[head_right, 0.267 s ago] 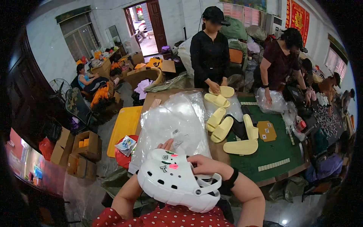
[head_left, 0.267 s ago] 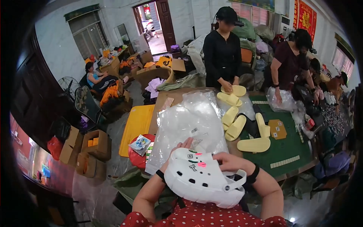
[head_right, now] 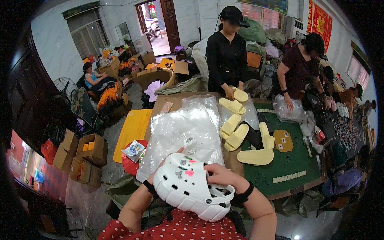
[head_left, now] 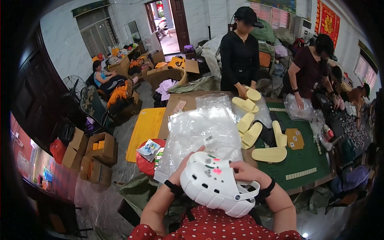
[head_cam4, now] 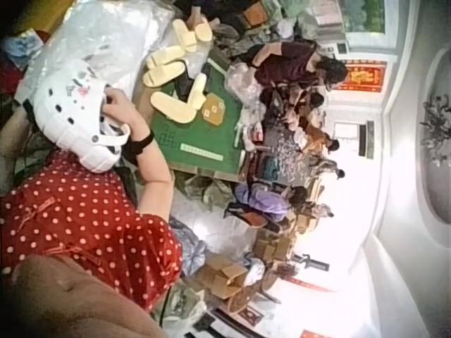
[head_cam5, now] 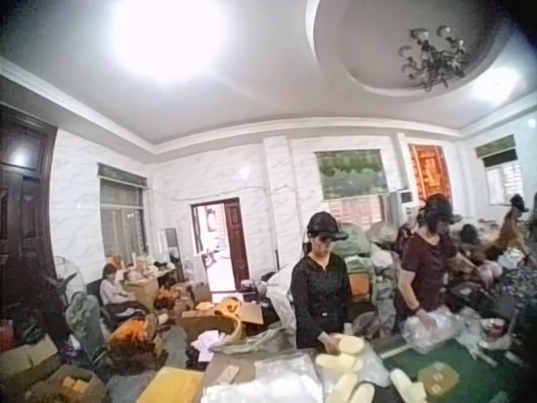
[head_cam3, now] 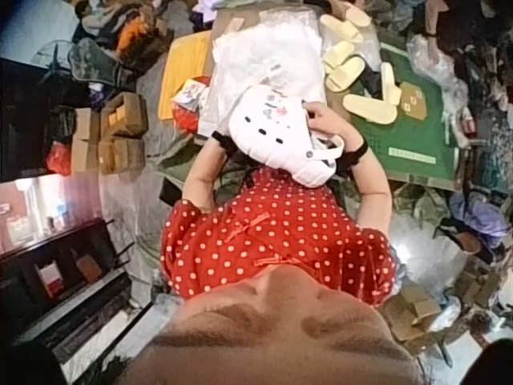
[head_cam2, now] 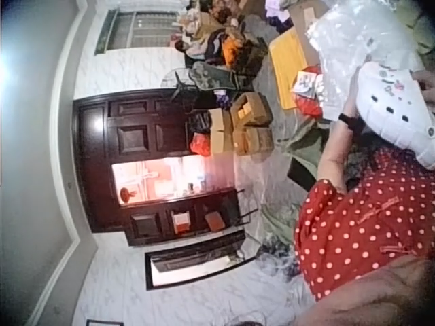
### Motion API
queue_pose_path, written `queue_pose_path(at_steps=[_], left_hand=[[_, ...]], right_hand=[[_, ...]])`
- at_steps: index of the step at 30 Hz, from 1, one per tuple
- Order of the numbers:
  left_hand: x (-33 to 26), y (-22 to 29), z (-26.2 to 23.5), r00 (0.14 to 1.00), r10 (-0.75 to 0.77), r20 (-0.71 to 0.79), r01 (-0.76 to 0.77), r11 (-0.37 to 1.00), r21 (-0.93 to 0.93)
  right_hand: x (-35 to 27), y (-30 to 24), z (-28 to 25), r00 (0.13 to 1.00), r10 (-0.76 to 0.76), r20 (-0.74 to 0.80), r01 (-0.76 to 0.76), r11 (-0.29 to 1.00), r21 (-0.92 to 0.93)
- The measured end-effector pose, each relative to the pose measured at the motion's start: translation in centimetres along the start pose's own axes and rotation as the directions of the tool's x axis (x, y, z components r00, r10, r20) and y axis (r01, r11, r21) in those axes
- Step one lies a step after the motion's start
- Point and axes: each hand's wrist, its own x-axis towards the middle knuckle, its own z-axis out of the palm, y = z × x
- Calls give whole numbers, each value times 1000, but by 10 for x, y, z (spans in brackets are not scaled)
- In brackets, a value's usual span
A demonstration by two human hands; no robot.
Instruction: The recorder is bagging and organizing various pairs of slippers at a packing station.
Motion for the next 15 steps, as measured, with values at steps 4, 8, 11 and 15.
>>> queue_pose_path(at_steps=[4,8,11,15], left_hand=[[-7,48,23,978,172,-118,-32,682,731],[-1,32,8,933,344,-102,-173,681,712],[1,57,28,891,375,-256,-115,733,671],[1,88,49,893,395,-217,-135,693,708]], right_hand=[[-26,6,-11,960,156,-233,-156,988,22],[-33,20,-10,919,63,-388,-166,957,-238],[-32,-1,4,934,-25,-355,-153,872,-466],[-30,9,7,962,-109,-252,-73,782,-618]])
